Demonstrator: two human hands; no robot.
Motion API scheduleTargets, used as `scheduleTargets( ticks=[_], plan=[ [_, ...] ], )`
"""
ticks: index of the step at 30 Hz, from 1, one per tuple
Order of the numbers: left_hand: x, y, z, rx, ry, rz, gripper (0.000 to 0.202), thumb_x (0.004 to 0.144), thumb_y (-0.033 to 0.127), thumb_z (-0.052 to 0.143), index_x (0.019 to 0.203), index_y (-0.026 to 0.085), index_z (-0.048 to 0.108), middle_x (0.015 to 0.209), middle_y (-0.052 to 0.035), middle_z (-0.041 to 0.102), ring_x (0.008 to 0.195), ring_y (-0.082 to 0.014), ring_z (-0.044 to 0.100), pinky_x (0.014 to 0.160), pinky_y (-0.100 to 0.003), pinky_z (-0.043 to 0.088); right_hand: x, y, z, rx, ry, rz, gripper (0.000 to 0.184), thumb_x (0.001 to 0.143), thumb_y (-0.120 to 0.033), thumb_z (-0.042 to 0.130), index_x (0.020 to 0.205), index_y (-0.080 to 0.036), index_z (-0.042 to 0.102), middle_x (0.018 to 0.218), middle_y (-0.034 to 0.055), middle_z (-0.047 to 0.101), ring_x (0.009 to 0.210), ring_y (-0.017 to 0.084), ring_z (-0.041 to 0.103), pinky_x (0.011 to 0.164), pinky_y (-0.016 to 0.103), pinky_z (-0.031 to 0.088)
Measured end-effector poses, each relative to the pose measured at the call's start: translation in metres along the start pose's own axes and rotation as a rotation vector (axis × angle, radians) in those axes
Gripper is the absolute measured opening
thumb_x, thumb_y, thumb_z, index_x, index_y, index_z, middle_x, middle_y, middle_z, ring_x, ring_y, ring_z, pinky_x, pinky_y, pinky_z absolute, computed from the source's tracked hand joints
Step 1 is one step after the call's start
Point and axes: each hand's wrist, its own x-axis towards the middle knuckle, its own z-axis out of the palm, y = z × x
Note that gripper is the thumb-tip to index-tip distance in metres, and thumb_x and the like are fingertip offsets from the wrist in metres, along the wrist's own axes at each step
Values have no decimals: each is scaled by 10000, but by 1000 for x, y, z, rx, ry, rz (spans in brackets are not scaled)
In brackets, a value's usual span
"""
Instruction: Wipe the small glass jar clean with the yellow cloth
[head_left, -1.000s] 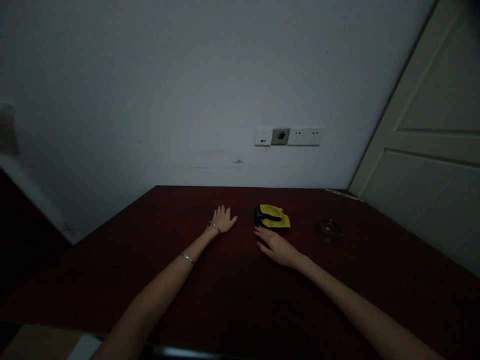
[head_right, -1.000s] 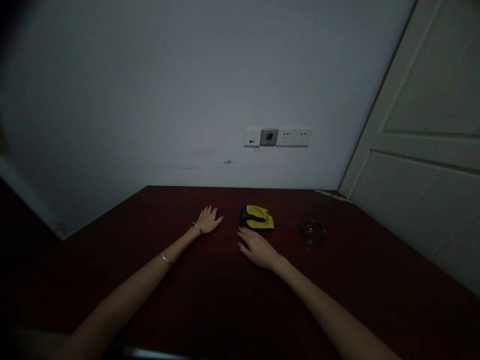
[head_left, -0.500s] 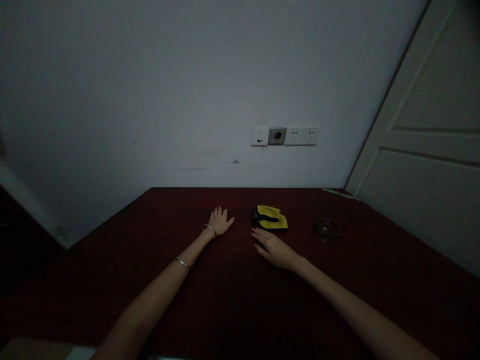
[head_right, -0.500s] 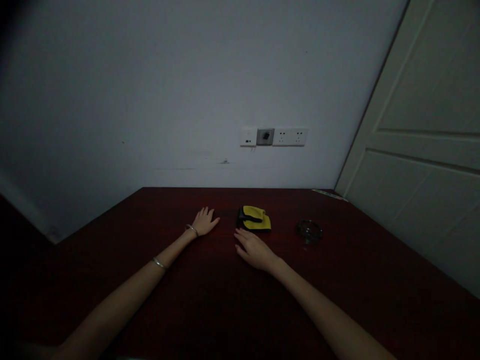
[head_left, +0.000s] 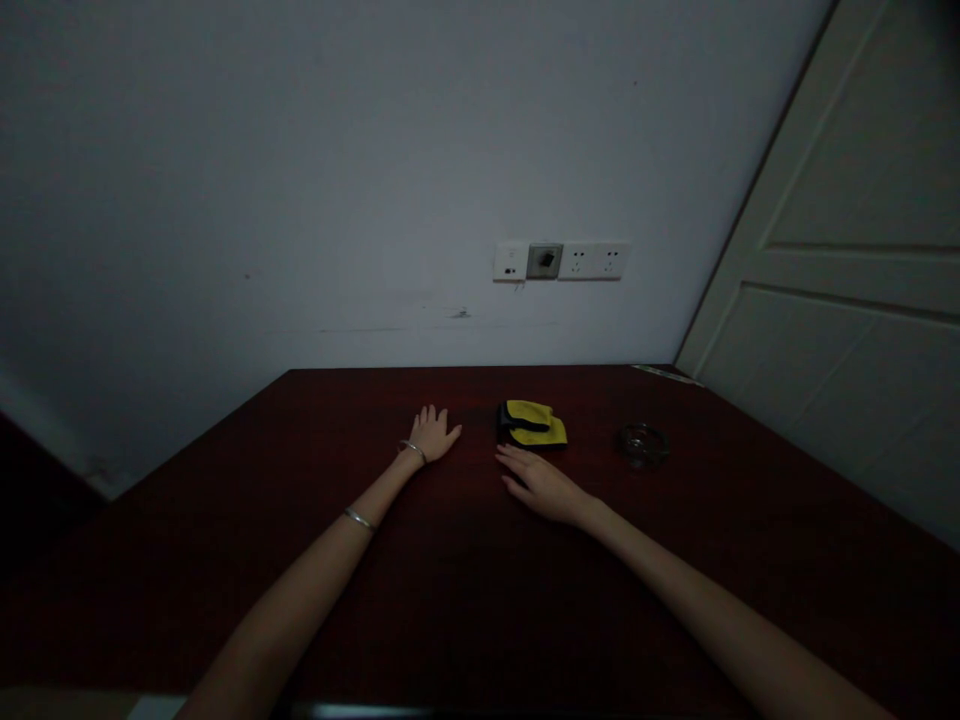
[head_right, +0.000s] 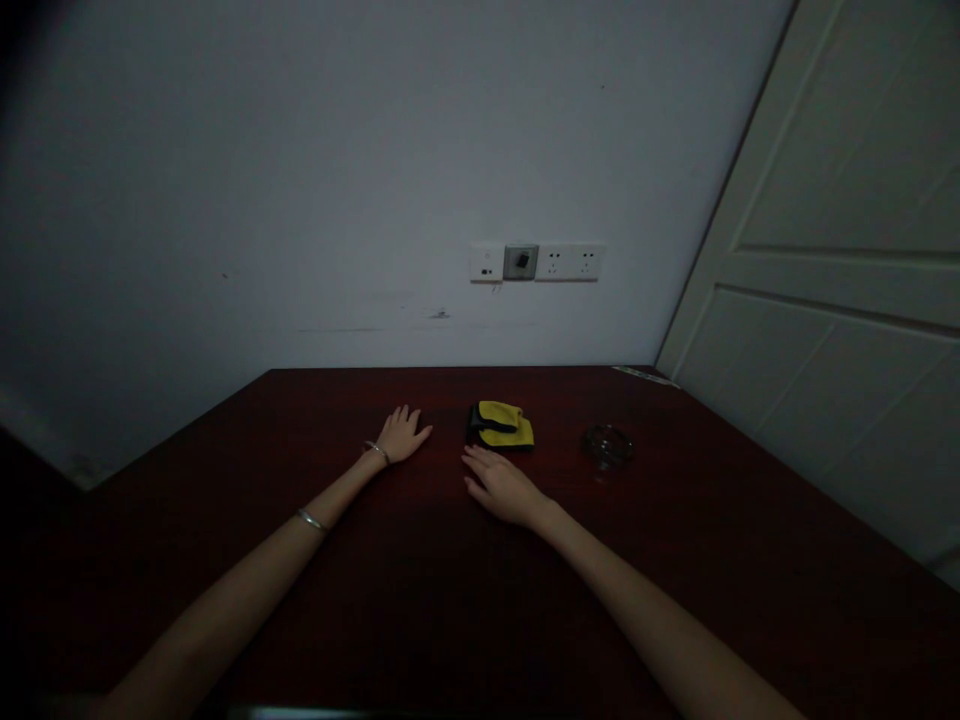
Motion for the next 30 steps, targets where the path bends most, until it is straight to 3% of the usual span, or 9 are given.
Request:
scheduleTargets(
  ticks=[30],
  plan=[
    [-3,0,-4,-10,-9,1,683,906,539,286,1403,76,349,1508,-236,277,1412,-363,229,1108,-474,232,0,1,1,-1,-4,11,453,914,-294,448,1326,-116,517,1419,159,469,1340,262,407,1109,462,341]
  ],
)
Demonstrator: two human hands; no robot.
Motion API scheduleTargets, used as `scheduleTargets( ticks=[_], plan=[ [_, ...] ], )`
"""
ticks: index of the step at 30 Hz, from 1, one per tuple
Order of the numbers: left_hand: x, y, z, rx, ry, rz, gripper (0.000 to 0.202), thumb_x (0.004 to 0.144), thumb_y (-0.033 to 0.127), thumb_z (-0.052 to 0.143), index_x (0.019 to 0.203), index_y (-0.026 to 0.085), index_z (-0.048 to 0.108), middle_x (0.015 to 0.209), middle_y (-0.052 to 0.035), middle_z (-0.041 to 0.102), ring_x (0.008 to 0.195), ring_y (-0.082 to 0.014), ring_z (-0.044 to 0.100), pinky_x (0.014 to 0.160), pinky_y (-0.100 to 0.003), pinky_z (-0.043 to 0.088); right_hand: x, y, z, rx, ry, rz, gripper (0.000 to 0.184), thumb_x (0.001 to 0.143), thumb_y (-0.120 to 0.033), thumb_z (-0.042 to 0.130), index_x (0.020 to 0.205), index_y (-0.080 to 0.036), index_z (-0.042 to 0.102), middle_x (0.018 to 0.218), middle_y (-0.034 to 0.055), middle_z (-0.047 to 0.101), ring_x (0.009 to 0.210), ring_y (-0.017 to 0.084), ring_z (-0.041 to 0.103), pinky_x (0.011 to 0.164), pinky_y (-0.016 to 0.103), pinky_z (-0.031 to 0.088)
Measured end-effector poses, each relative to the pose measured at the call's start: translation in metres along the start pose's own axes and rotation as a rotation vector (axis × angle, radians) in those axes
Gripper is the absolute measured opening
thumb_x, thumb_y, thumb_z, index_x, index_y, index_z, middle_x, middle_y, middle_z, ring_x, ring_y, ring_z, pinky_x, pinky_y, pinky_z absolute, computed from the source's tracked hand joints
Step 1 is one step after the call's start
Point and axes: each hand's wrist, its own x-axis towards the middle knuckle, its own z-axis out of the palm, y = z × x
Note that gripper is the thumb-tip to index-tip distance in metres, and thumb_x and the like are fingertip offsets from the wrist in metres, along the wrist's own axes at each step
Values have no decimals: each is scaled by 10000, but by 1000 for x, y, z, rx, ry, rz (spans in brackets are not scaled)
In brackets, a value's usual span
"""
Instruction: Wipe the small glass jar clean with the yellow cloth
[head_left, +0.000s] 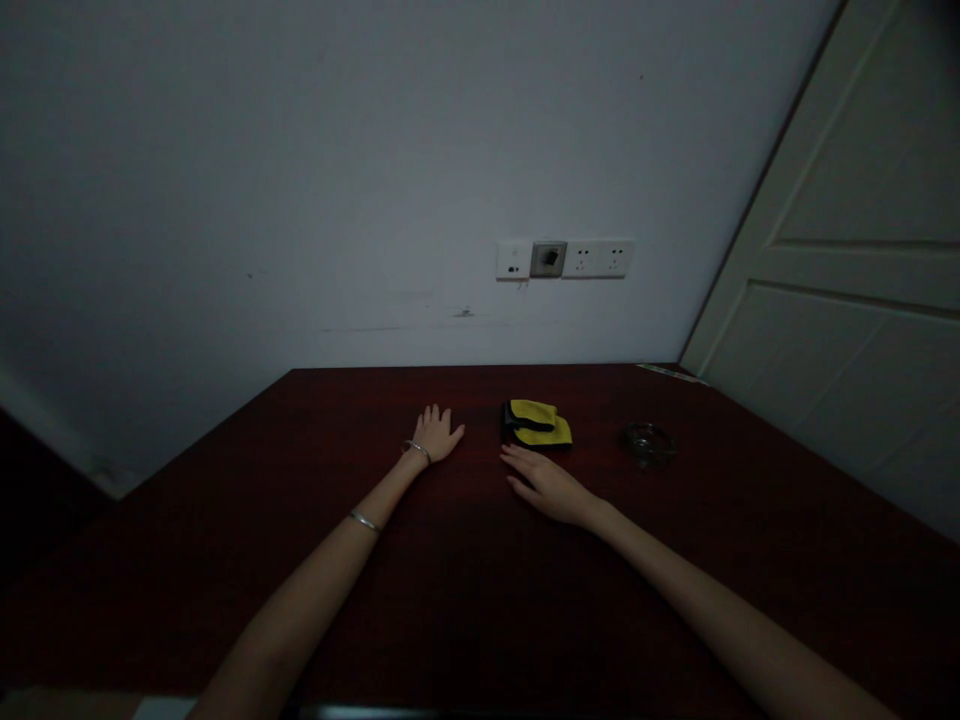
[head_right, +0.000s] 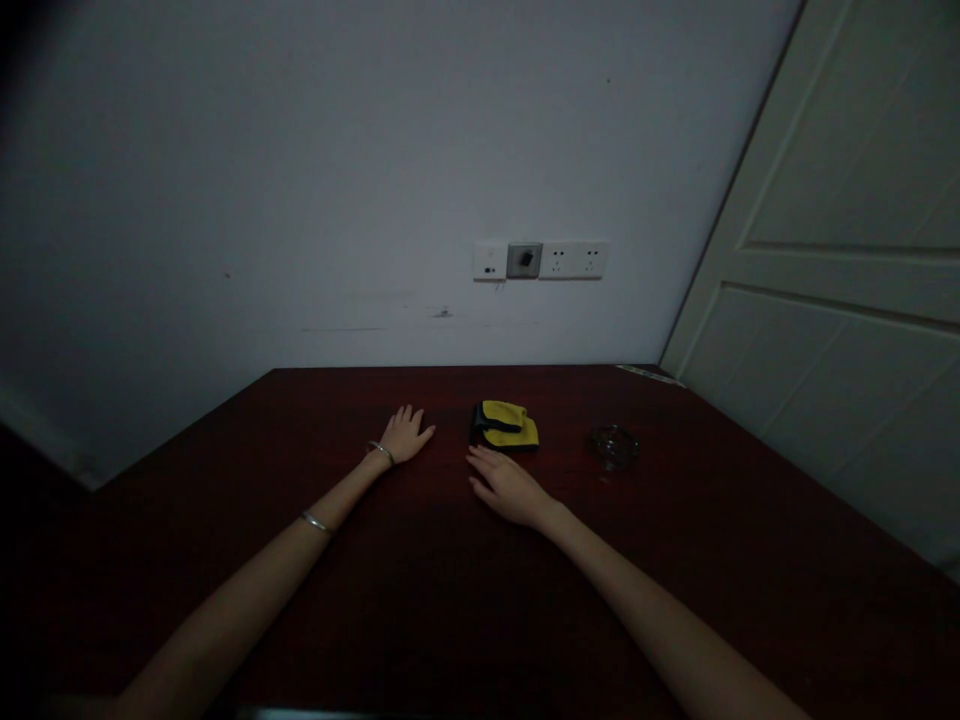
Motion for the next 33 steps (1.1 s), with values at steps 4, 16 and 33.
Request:
scheduleTargets(
  ticks=[4,16,33],
  plan=[
    [-1,1,-1,-4,-3,-9,664,908,528,290,1402,88,351,1511,-222,282,1413,-360,230,1106,-481,234,0,1,1,17,4,1,446,910,-290,455,1323,-135,521,1418,152,473,1338,268,409,1104,481,342],
    [0,2,-5,-90,-30,-36,593,923,412,320,1399,59,329,1516,-230,262,1430,-341,183,1127,-485,206,-20,5,-62,127,161,25,431,946,-385,407,1333,-220,499,1340,66,574,1216,222,549,1041,407,431],
    [7,190,-37,-725,-113,551,885,726,493,691,1422,98,314,1459,-199,395,1339,-293,404,1110,-403,333,-133,161,-143,474,453,562,800,713,-496,696,1395,-261,352,1389,150,508,1271,331,483,999,520,457]
  ],
)
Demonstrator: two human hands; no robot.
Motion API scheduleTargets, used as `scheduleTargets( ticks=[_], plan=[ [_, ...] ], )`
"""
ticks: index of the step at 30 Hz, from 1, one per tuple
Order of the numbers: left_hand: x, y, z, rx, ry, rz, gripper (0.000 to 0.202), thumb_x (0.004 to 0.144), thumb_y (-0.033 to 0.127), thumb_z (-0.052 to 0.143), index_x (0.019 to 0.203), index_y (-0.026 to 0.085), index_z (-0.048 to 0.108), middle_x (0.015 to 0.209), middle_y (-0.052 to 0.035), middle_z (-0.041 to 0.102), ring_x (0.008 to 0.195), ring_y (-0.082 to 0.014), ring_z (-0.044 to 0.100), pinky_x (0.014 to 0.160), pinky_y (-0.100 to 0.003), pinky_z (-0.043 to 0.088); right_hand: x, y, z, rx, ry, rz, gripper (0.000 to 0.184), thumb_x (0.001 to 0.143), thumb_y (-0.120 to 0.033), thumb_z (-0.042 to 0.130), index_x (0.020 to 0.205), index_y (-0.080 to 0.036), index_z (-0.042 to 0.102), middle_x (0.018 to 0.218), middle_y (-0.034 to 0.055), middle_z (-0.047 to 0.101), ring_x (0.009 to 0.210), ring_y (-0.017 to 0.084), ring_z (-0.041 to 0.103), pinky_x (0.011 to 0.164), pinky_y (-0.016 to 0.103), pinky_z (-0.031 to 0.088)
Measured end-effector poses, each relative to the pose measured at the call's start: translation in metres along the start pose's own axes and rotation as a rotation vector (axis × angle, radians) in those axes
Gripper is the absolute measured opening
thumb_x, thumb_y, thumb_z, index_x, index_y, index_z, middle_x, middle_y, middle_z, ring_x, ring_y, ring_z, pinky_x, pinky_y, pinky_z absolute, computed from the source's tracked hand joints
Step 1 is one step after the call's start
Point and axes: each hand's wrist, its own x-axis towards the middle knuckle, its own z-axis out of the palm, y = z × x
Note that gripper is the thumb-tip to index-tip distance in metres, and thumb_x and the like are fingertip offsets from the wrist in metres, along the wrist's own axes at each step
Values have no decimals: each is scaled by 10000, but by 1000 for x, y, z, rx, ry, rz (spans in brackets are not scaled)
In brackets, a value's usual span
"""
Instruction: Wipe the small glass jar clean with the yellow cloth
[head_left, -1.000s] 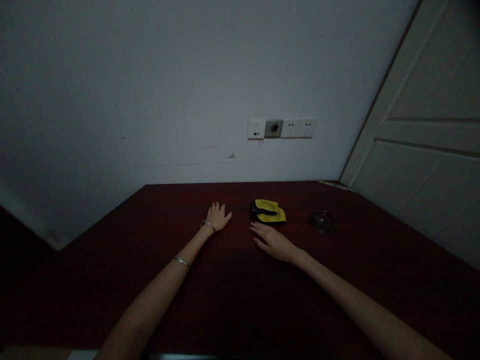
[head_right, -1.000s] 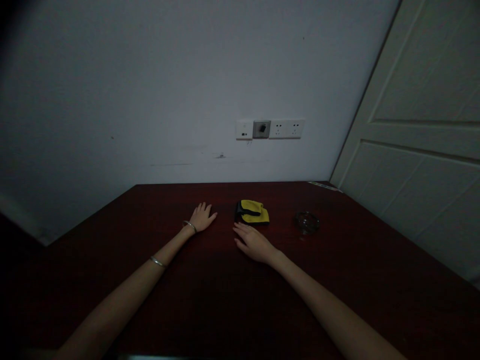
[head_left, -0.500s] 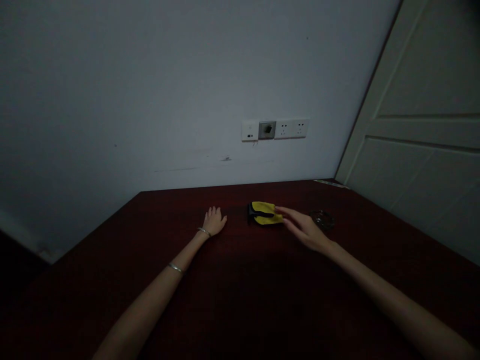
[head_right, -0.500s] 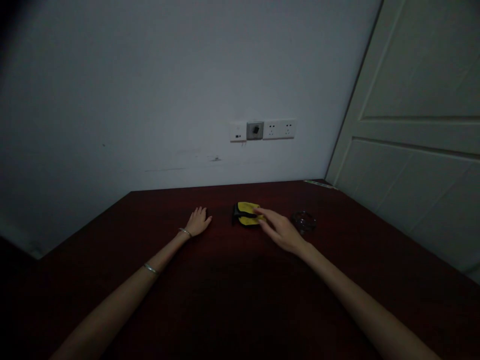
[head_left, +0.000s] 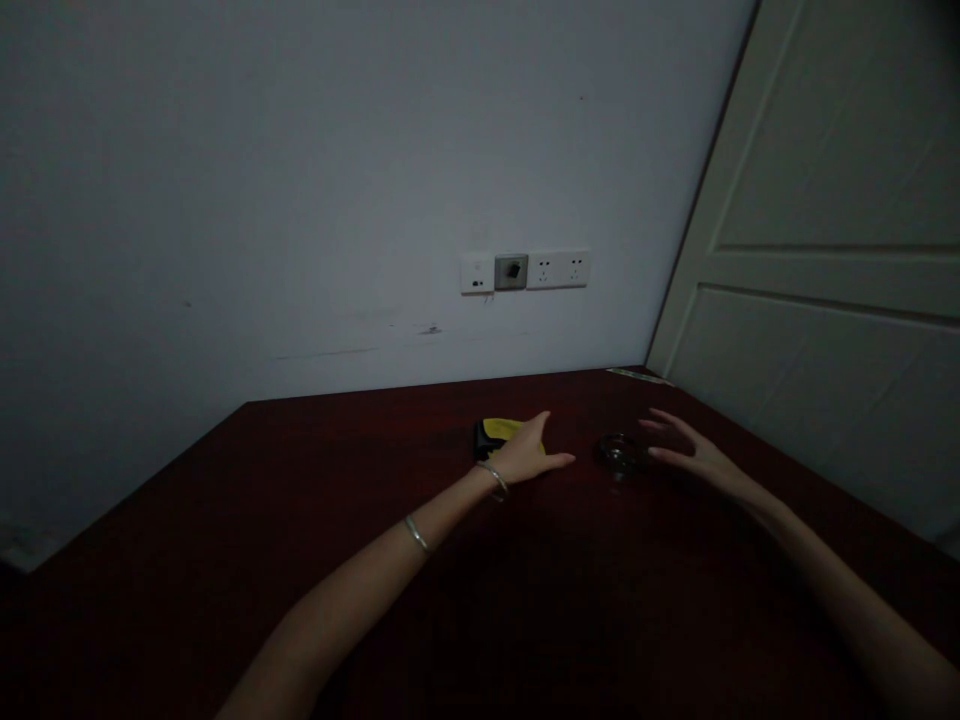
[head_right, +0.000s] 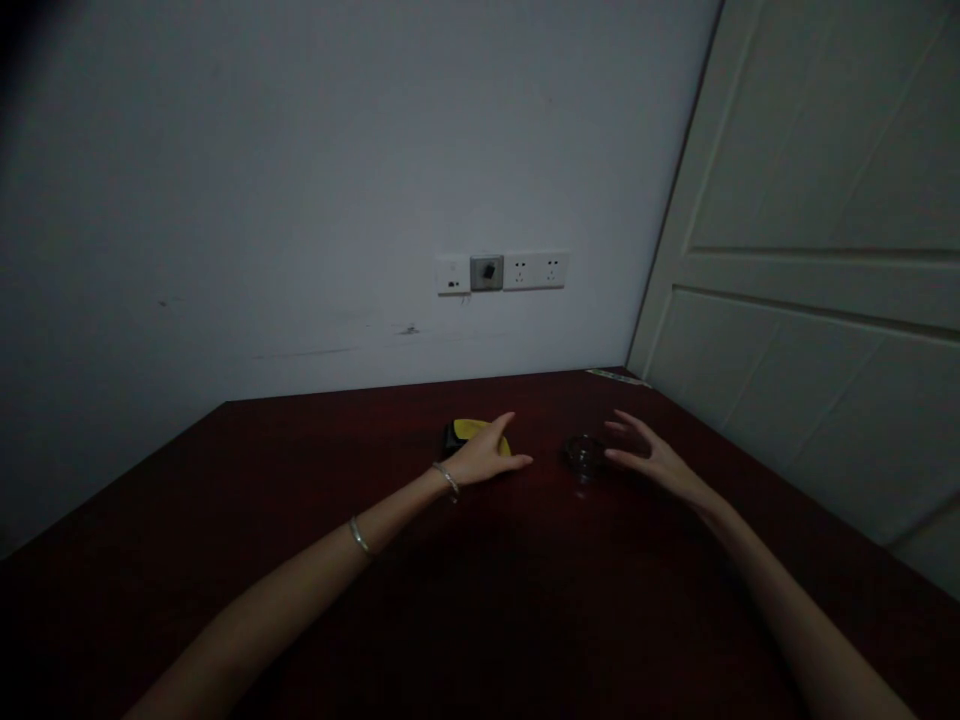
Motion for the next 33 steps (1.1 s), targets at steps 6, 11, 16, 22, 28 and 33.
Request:
scheduleTargets(
  ticks=[6,11,16,22,28,33],
  plan=[
    [42,14,62,-90,-59,19,1101,598,447,793,1433,-2,232,1456,-298,333,1368,-378,327,1117,-467,308,-2,4,9,-45,-139,20,1022,637,-480,758,1465,-213,222,1408,200,467,1286,323,465,1027,499,434],
    [61,12,87,-175,-70,-20,1166,526,398,840,1451,74,208,1391,-267,438,1308,-386,419,1048,-485,391,-5,3,15,-88,-180,12,1096,623,-471,773,1487,-219,148,1400,197,475,1274,330,479,1054,517,394],
    [63,5,97,-227,-64,-42,1143,509,323,850,1447,123,229,1368,-236,474,1285,-376,451,1046,-497,381,-6,7,17,-113,-187,1,1099,647,-460,765,1491,-216,105,1417,199,449,1286,319,468,1084,516,348],
    [57,5,99,-256,-42,-60,1034,615,295,801,1448,100,221,1412,-228,446,1346,-356,375,1107,-486,299,-3,12,18,-118,-157,4,1052,677,-466,746,1484,-182,134,1396,208,467,1275,317,482,1096,510,328],
    [57,6,100,-298,-34,-51,1006,625,279,810,1440,101,248,1417,-219,447,1331,-330,411,1099,-442,336,-4,12,19,-87,-118,-4,1082,660,-459,763,1485,-178,122,1385,213,483,1263,320,495,1087,509,343],
    [51,2,90,-306,-17,-43,993,606,262,827,1426,114,288,1396,-212,476,1320,-335,426,1097,-454,339,-8,2,32,-33,-60,-31,1047,629,-452,789,1460,-204,202,1356,207,518,1233,336,522,1053,530,383]
  ],
)
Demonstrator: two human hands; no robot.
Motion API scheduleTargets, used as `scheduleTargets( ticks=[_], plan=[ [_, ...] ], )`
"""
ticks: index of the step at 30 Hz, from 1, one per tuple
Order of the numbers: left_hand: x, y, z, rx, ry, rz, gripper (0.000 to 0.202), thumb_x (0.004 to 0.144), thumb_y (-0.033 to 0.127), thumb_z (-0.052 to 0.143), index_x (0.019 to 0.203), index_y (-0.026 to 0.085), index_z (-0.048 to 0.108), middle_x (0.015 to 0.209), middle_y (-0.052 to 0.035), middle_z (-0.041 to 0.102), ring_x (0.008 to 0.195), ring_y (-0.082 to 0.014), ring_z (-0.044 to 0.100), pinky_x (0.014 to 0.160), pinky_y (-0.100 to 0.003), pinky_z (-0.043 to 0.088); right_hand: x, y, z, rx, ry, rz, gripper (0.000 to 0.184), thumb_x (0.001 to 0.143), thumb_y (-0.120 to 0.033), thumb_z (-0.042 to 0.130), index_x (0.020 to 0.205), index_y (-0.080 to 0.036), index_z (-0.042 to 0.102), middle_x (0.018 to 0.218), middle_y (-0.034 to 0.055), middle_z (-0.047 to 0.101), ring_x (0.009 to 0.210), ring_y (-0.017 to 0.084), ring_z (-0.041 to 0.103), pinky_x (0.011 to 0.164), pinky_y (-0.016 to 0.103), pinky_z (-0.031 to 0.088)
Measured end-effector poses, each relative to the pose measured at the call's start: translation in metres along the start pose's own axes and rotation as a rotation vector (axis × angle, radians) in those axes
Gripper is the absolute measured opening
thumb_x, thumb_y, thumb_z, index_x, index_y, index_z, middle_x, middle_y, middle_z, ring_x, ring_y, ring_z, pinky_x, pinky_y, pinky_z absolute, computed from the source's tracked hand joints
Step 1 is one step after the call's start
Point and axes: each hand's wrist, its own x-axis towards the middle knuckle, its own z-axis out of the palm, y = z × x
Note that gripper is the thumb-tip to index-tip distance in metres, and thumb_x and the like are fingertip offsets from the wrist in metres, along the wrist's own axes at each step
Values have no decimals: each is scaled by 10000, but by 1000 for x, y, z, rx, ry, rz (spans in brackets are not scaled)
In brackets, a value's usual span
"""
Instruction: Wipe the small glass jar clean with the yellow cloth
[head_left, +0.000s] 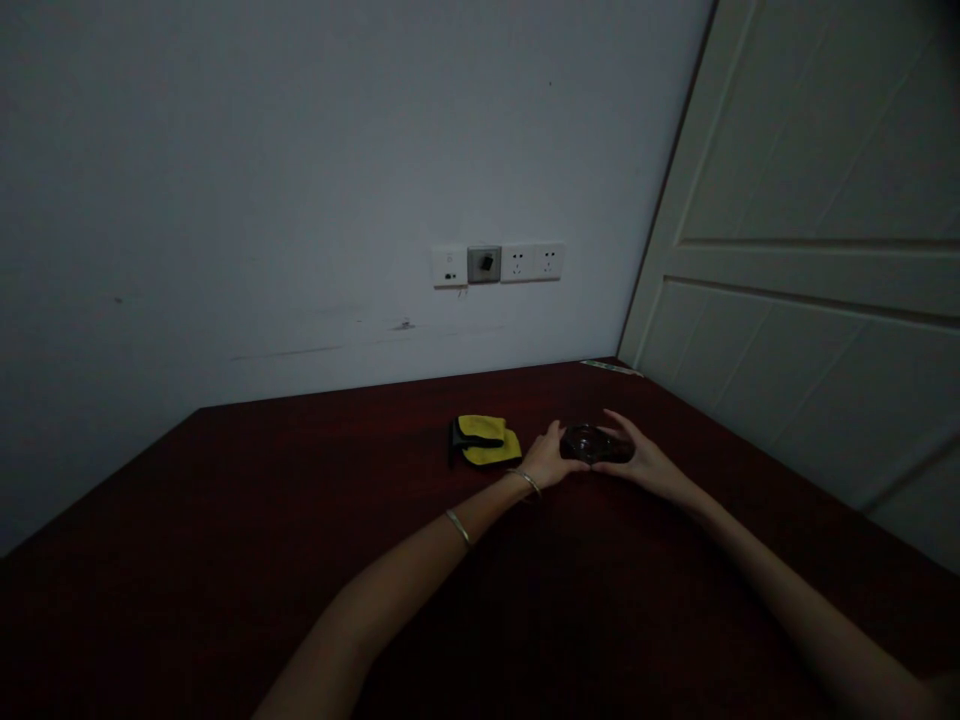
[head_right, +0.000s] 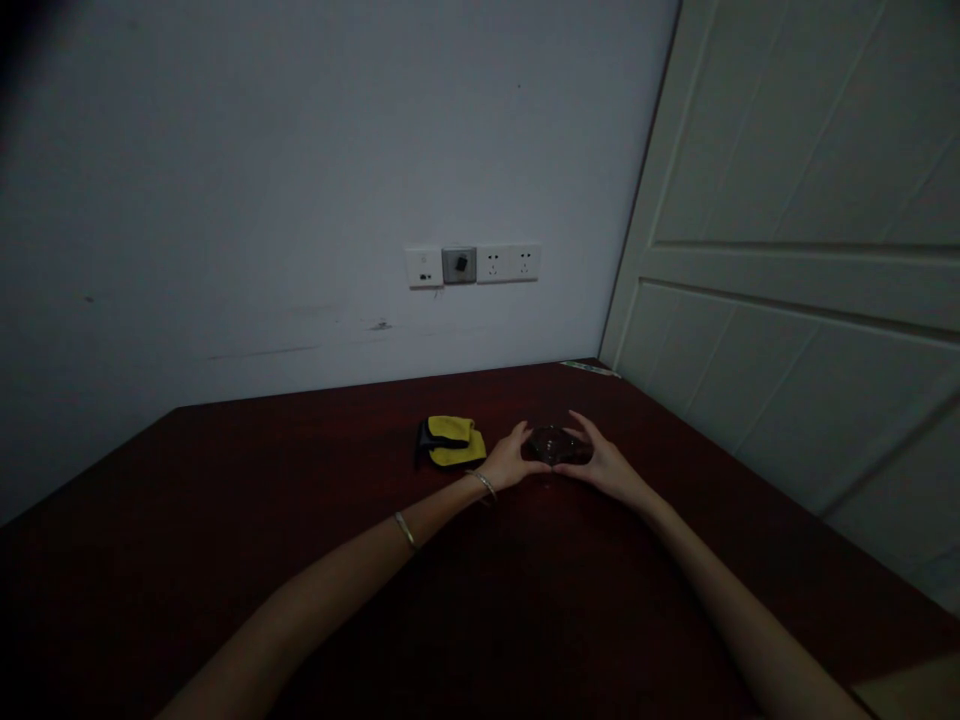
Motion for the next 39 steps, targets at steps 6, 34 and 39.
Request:
scheduleTargets(
  ticks=[6,34,39],
  plan=[
    [-27,17,-45,4,35,30,980,640,321,811,1435,124,274,1424,-224,434,1330,-317,416,1102,-455,335,6,-38,30,127,65,-73,987,634,-457,783,1430,-238,243,1347,182,530,1185,322,566,1003,517,447],
    [-233,-71,-304,308,71,-225,1104,656,419,741,1488,140,73,1474,-198,349,1381,-291,336,1133,-453,233,59,-173,311,17,-238,-397,1023,608,-402,813,1426,-209,231,1156,137,611,1038,268,621,877,418,476],
    [-236,-72,-305,309,10,-246,1118,668,415,722,1492,153,14,1482,-182,342,1385,-287,328,1139,-451,207,57,-166,322,12,-241,-371,1028,604,-406,812,1426,-202,230,1158,139,598,1043,273,614,878,428,479]
  ],
)
